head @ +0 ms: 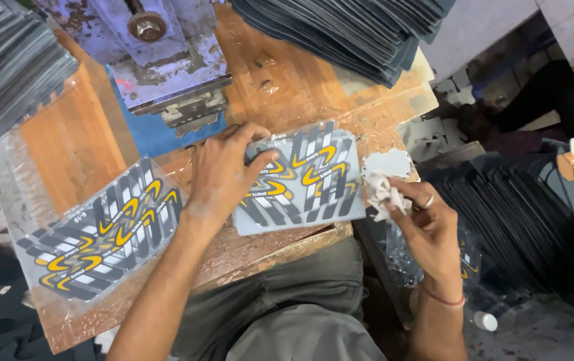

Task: The person wipes the surface of a plastic stencil with a white cloth. They repeatedly pick up the stencil, wipe it, and place it back on the wooden table next to a stack of similar items.

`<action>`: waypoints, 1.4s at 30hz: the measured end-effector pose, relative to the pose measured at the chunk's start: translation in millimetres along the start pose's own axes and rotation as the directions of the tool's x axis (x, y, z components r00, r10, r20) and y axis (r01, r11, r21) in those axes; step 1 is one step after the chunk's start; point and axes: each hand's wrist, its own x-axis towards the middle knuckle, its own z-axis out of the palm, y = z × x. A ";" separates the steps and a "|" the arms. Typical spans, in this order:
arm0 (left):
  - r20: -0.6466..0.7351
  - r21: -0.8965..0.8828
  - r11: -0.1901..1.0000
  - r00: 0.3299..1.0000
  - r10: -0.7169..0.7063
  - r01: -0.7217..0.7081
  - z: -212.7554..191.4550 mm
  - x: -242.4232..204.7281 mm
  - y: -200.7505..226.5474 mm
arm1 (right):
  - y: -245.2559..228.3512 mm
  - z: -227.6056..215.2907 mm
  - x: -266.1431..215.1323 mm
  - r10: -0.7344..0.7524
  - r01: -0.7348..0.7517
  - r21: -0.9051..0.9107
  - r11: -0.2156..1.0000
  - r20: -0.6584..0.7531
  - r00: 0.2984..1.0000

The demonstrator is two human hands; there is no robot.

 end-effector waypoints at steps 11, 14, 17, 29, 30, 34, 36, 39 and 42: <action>-0.122 0.371 0.927 0.992 -0.002 0.047 48.0 3.7 20.9 | -26.5 42.4 44.5 -0.248 0.269 -0.387 0.882 0.103 0.963; -0.169 0.304 0.951 0.986 -0.004 0.056 57.3 2.6 16.8 | -38.3 48.4 47.1 -0.250 0.286 -0.525 0.802 0.139 0.958; -0.184 0.307 0.951 0.983 0.021 0.037 59.8 -2.4 18.2 | -40.8 42.8 27.4 -0.215 0.293 -0.515 0.806 0.206 0.955; -0.196 0.300 0.954 0.980 0.041 0.020 57.1 0.3 20.2 | -37.8 15.8 42.9 -0.168 0.217 -0.106 0.970 0.349 0.922; -0.178 0.291 0.956 0.984 0.027 0.027 55.0 1.5 20.4 | -38.2 26.9 52.4 -0.172 0.201 -0.195 0.960 0.154 0.973; -0.233 0.315 0.948 0.972 0.034 0.042 62.1 1.4 16.8 | -48.7 83.3 94.6 -0.272 0.306 -0.349 0.886 0.145 0.951; -0.201 0.316 0.946 0.980 -0.003 0.068 65.4 1.3 17.2 | -34.7 98.9 96.3 -0.403 0.471 -0.466 0.749 0.244 0.882; -0.142 0.324 0.943 0.989 -0.031 0.076 61.2 3.0 20.3 | -37.9 93.0 64.5 -0.355 0.459 -0.403 0.791 0.308 0.883; -0.186 0.267 0.962 0.983 -0.004 0.054 56.4 2.5 24.7 | -54.5 75.2 48.1 -0.351 0.488 -0.262 0.833 0.431 0.831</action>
